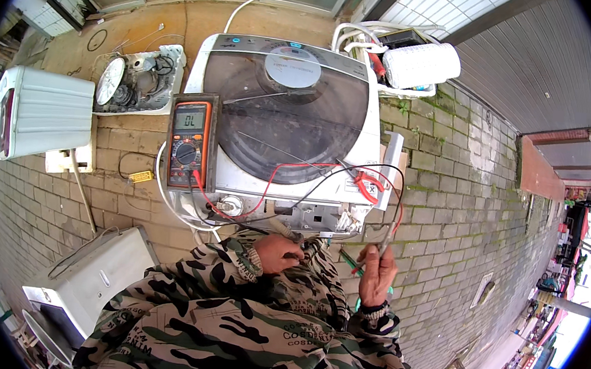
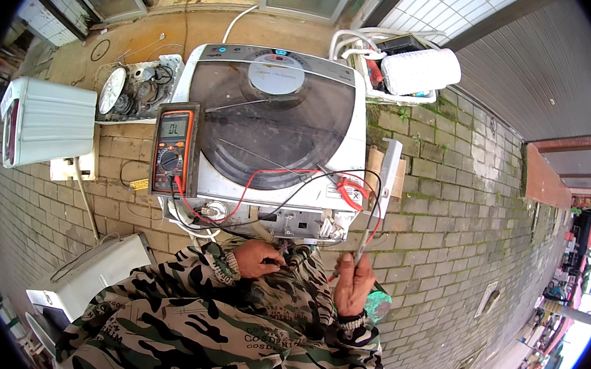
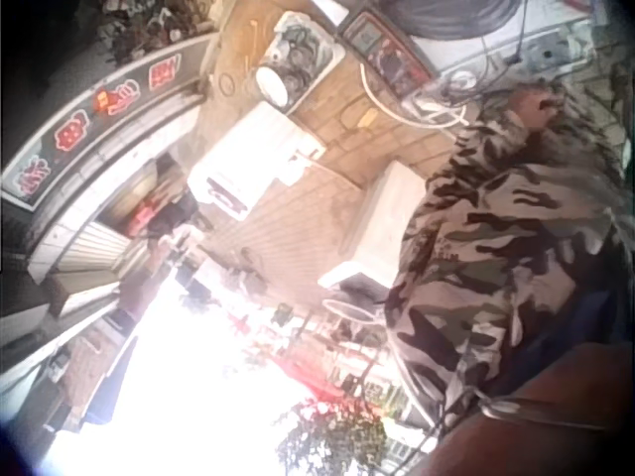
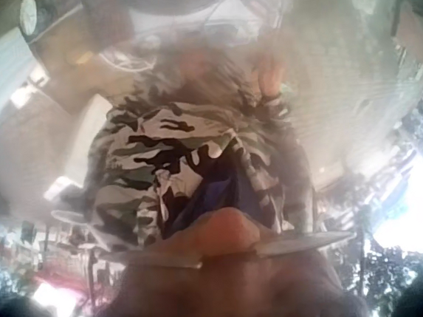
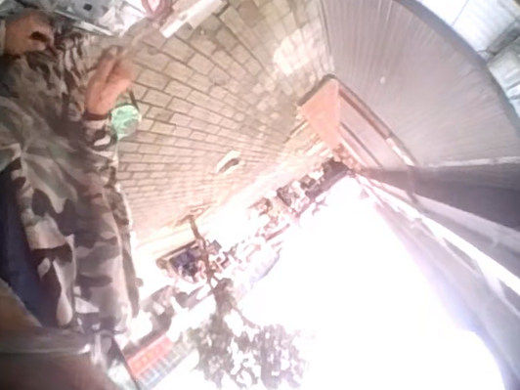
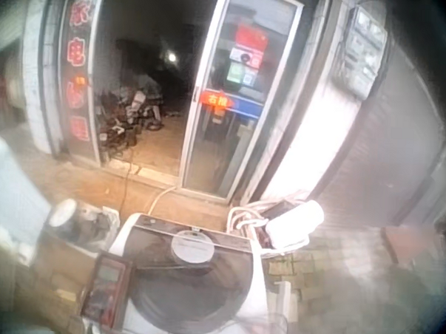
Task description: The person uses a multimeter to test electrical components on a washing machine. They strip wires with pliers and connect probes to various points on the machine's internal wiring. The person also uses a screwdriver to adjust or remove parts of the machine's casing.
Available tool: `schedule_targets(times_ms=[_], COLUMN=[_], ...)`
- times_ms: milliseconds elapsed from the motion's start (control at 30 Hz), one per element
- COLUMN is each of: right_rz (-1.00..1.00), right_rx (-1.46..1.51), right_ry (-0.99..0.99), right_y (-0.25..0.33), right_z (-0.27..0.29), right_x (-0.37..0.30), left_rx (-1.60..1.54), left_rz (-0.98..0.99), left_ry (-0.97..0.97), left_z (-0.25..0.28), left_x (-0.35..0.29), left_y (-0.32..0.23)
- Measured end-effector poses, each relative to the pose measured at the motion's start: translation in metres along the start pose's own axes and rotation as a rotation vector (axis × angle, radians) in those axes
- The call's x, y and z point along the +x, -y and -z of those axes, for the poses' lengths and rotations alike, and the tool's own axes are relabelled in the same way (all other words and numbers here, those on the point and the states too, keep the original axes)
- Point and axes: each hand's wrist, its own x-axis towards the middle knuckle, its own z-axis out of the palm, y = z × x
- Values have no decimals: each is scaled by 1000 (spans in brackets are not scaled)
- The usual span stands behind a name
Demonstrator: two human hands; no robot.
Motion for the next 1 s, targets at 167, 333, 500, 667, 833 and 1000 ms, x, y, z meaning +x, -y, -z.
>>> schedule_targets(times_ms=[167, 333, 500, 667, 833, 1000], right_rz=[197, 371, 549, 1036, 696, 615], right_rx=[-40, -87, -229, -739, -246, -295], right_ry=[22, 170, 370, 559, 537, 825], right_y=[47, 56, 45, 33, 23, -6], right_z=[25, 24, -29, -60, -49, -23], right_x=[63, 138, 215, 210, 150, 80], left_rx=[-39, -72, -432, -532, -455, -546], left_rz=[53, 143, 401, 499, 613, 585], left_ry=[-139, -471, -762, -921, -1090, -1252], left_z=[0, -26, -73, -119, -133, -116], left_x=[-16, -36, -55, -74, -90, -98], left_y=[-10, -20, -23, -20, -29, -21])
